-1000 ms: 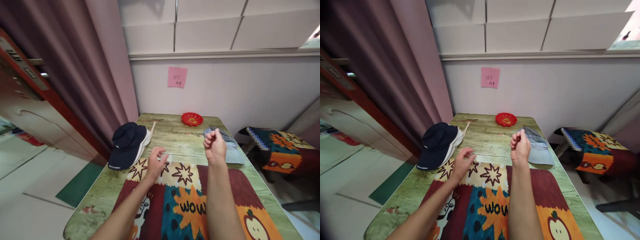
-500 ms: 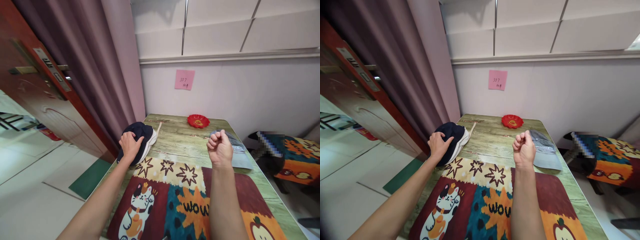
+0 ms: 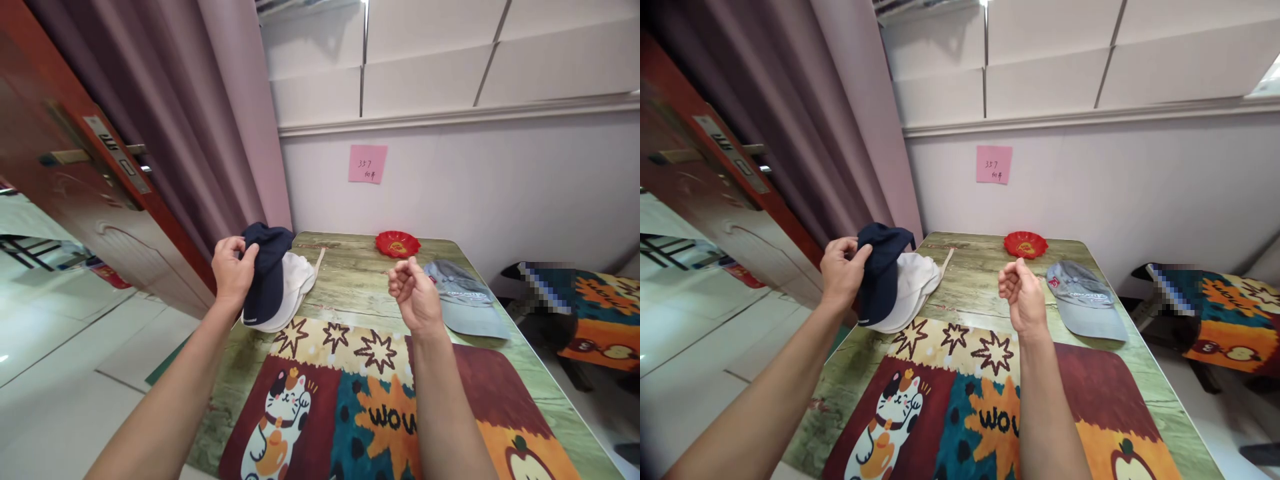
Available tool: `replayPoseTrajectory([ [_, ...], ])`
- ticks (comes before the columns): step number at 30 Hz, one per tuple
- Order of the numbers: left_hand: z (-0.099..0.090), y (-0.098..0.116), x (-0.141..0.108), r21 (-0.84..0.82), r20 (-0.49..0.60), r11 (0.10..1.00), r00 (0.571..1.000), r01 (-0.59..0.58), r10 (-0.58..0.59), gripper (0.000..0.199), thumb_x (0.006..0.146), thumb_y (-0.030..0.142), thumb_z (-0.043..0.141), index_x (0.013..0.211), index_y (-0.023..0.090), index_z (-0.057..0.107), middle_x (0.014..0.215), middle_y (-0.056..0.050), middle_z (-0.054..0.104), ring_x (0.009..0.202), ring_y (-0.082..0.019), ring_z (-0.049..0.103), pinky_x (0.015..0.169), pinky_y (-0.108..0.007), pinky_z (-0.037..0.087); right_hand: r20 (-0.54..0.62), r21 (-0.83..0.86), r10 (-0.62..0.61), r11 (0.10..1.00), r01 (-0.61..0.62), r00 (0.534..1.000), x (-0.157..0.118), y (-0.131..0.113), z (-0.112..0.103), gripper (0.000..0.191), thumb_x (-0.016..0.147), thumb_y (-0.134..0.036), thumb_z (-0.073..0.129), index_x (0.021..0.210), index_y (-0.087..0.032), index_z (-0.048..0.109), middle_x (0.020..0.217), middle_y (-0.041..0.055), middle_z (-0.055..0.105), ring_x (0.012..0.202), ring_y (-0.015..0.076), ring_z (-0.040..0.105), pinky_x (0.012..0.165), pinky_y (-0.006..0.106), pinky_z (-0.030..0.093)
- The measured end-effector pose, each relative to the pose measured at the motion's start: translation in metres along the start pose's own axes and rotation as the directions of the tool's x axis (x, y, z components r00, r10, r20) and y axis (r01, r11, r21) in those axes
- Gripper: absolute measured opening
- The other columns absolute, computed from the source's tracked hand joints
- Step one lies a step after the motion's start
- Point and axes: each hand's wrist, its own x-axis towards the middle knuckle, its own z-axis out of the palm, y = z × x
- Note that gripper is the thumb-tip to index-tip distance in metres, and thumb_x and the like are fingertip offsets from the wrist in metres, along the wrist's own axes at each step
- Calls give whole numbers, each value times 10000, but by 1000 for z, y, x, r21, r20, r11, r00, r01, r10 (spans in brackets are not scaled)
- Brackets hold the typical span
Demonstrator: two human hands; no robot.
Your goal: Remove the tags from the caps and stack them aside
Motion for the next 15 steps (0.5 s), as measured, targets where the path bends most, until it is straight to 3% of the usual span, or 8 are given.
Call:
replayPoseTrajectory([
  [3,-7,49,-14,-137,4,983,993,-120,122,196,821,298,640,729,219,486,1059,-43,628,1051,-201,600,990,-321,434,157,-128,61,991,-41,986,-7,6,10,469,798,-619,687,907,-162,699,852,85,744,704,146,696,632,228,565],
  [7,2,105,-54,-306,21,936,982,-173,189,186,836,259,643,738,219,491,1070,-51,631,1060,-201,603,1005,-331,422,352,-174,158,980,-101,923,-21,14,26,575,803,-651,664,1176,-214,673,1137,100,737,1021,232,707,879,332,562],
  [11,25,127,-95,-456,203,889,969,-37,144,202,844,271,649,717,216,503,1062,-52,641,1073,-211,595,1018,-341,409,343,-115,128,989,-94,931,-24,22,32,462,772,-474,775,1150,-227,678,1090,45,754,965,214,717,886,334,564],
  [15,46,117,-119,-562,438,791,898,243,35,233,907,393,585,767,210,620,1138,-69,668,1145,-224,585,1053,-334,383,222,30,131,990,-141,966,-12,20,18,343,709,-300,824,1011,-195,702,925,32,779,910,240,737,892,385,587],
])
